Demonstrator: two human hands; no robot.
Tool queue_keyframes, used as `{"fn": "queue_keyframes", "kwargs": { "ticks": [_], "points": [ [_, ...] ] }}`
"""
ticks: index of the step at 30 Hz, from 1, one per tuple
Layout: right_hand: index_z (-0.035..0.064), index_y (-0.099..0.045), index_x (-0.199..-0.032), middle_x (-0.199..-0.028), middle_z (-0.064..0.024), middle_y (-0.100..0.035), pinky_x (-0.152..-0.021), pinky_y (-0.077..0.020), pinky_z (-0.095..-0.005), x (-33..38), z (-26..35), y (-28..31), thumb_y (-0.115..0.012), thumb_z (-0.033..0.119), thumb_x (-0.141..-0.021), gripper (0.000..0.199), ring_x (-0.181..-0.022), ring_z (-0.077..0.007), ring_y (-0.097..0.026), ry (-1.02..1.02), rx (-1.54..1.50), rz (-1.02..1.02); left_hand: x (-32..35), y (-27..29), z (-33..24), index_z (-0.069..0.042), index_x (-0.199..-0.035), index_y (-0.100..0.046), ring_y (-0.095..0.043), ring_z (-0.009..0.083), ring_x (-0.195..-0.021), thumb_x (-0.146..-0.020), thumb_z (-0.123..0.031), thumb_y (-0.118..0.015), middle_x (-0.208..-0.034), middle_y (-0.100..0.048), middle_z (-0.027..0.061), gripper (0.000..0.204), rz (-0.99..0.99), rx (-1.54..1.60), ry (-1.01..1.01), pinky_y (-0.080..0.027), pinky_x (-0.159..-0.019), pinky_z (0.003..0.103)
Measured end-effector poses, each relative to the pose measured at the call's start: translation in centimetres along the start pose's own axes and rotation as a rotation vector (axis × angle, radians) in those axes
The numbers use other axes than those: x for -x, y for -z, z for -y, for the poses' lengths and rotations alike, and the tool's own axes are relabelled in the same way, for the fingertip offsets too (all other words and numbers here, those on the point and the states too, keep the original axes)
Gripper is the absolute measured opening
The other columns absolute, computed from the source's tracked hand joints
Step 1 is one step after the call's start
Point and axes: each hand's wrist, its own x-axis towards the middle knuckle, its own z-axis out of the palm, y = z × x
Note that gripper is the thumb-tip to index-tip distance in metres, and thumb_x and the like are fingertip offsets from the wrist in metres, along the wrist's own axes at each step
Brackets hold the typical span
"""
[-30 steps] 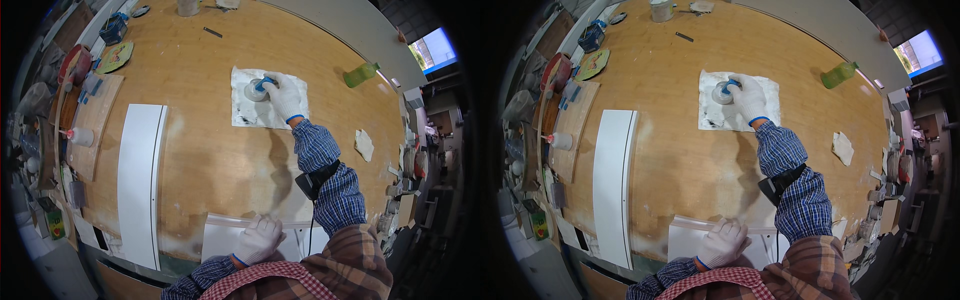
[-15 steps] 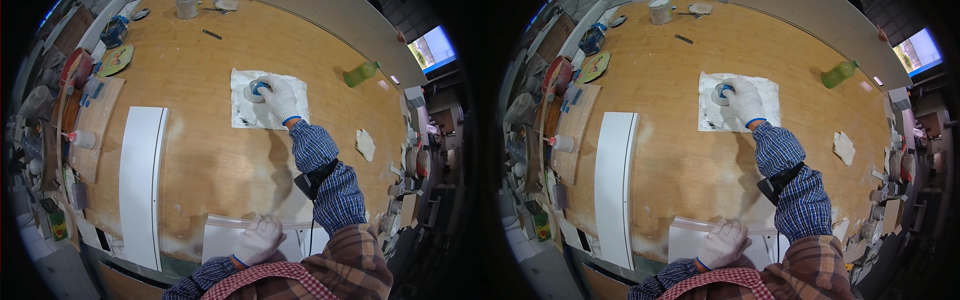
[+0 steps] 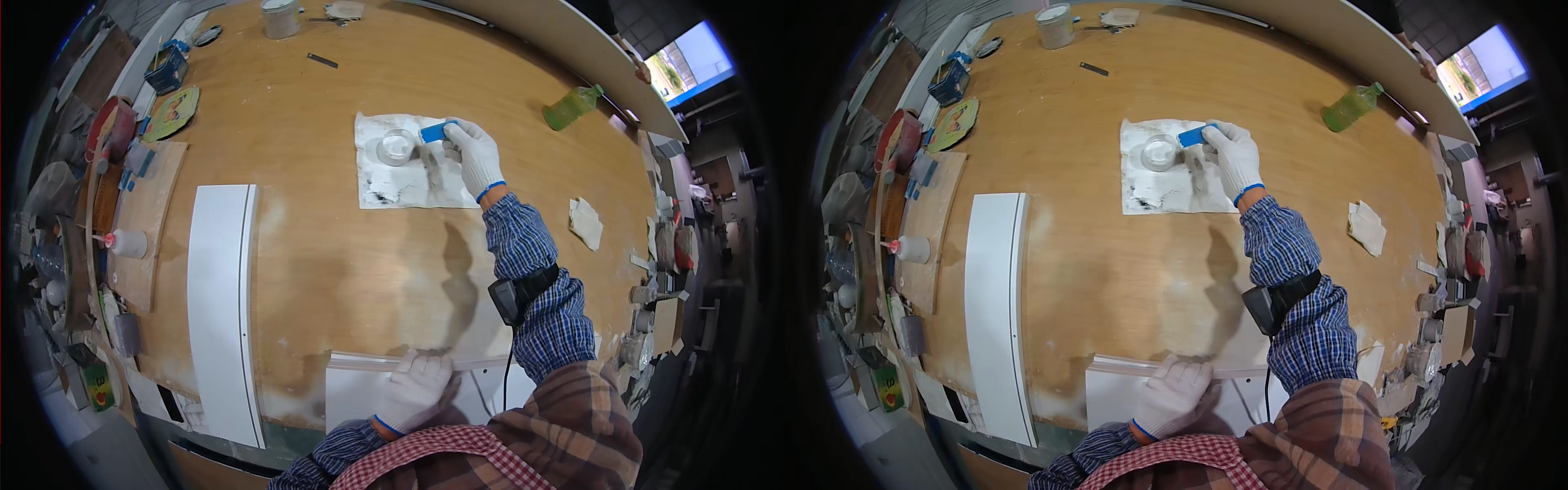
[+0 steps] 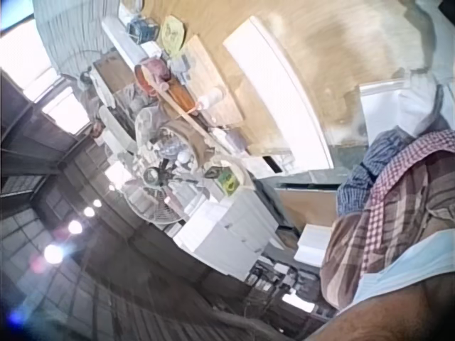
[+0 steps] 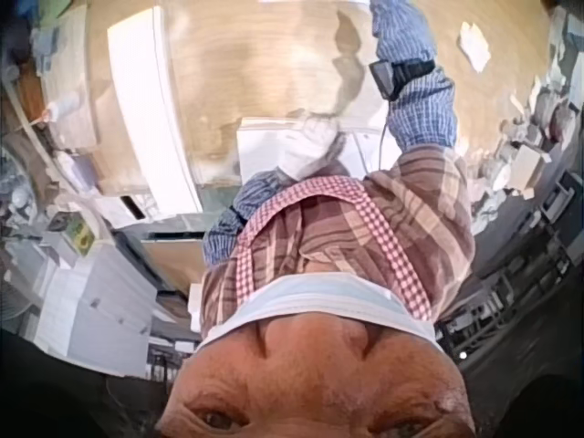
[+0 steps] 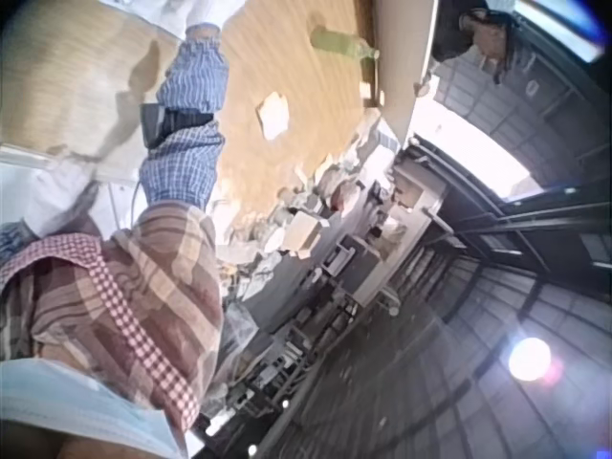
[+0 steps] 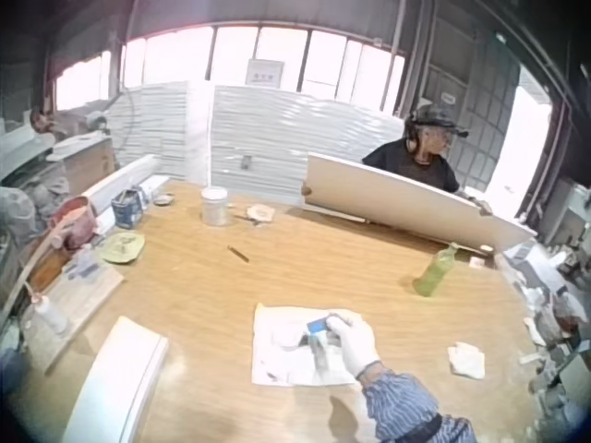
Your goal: The recorder is wiping and polishing white furniture boards on a large work table in a factory setting.
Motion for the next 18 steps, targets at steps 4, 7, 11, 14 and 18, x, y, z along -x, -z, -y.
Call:
{"fn": "queue_keyframes", "kwargs": {
  "ticks": [4, 7, 11, 14, 18],
  "points": [
    [0.0021, -0.070, -0.122, -0.096, -0.0017, -0.071, -0.070, -0.0536, -0.0228, 1.6, 0.6, 4.4, -0.071, 0.015, -0.096, 0.029, -0.078, -0.0076, -0.063, -0.077, -0.187, 0.023, -0.3, 0.1, 0.1, 0.000, -0.114, -0.066, -0.067, 0.0284, -0.089, -0.091, -0.035, -0.072, -0.096, -0.070, 0.0130, 0.042, -0.004, -0.046, -0.012, -0.053, -0.092, 0.044],
    [0.0014, -0.070, -0.122, -0.099, -0.0024, -0.072, -0.071, -0.0534, -0.0225, 3.4, 0.6, 7.6, -0.070, 0.014, -0.097, 0.029, -0.081, -0.0074, -0.064, -0.024, -0.047, -0.073, -0.2, 0.2, 0.1, -0.001, -0.115, -0.067, -0.067, 0.0277, -0.088, -0.093, -0.039, -0.070, -0.096, -0.071, 0.0121, 0.044, 0.034, -0.091, -0.009, -0.052, -0.094, 0.043],
    [0.0001, -0.069, -0.122, -0.102, -0.0033, -0.073, -0.071, -0.0530, -0.0226, 5.5, -0.8, 10.2, -0.071, 0.014, -0.096, 0.030, -0.081, -0.0074, -0.064, 0.021, 0.092, -0.165, -0.1, 0.3, -0.2, -0.001, -0.115, -0.068, -0.068, 0.0265, -0.090, -0.094, -0.040, -0.069, -0.098, -0.072, 0.0115, 0.044, 0.109, -0.084, 0.028, -0.052, -0.097, 0.042],
    [0.0002, -0.069, -0.124, -0.106, -0.0039, -0.073, -0.074, -0.0537, -0.0234, 6.3, -2.2, 11.6, -0.071, 0.014, -0.096, 0.031, -0.086, -0.0082, -0.066, 0.058, 0.234, -0.148, -0.2, 0.0, -0.1, -0.002, -0.115, -0.069, -0.069, 0.0254, -0.091, -0.094, -0.040, -0.068, -0.098, -0.072, 0.0110, 0.044, 0.098, -0.089, 0.026, -0.051, -0.099, 0.041],
    [0.0013, -0.069, -0.126, -0.106, -0.0053, -0.074, -0.080, -0.0552, -0.0253, 6.8, -3.7, 10.8, -0.071, 0.014, -0.096, 0.033, -0.091, -0.0105, -0.069, 0.066, 0.319, -0.187, -0.1, -0.1, 0.0, -0.002, -0.114, -0.070, -0.069, 0.0250, -0.092, -0.095, -0.042, -0.067, -0.098, -0.073, 0.0111, 0.044, 0.106, -0.113, 0.015, -0.051, -0.099, 0.041]
  ]
}}
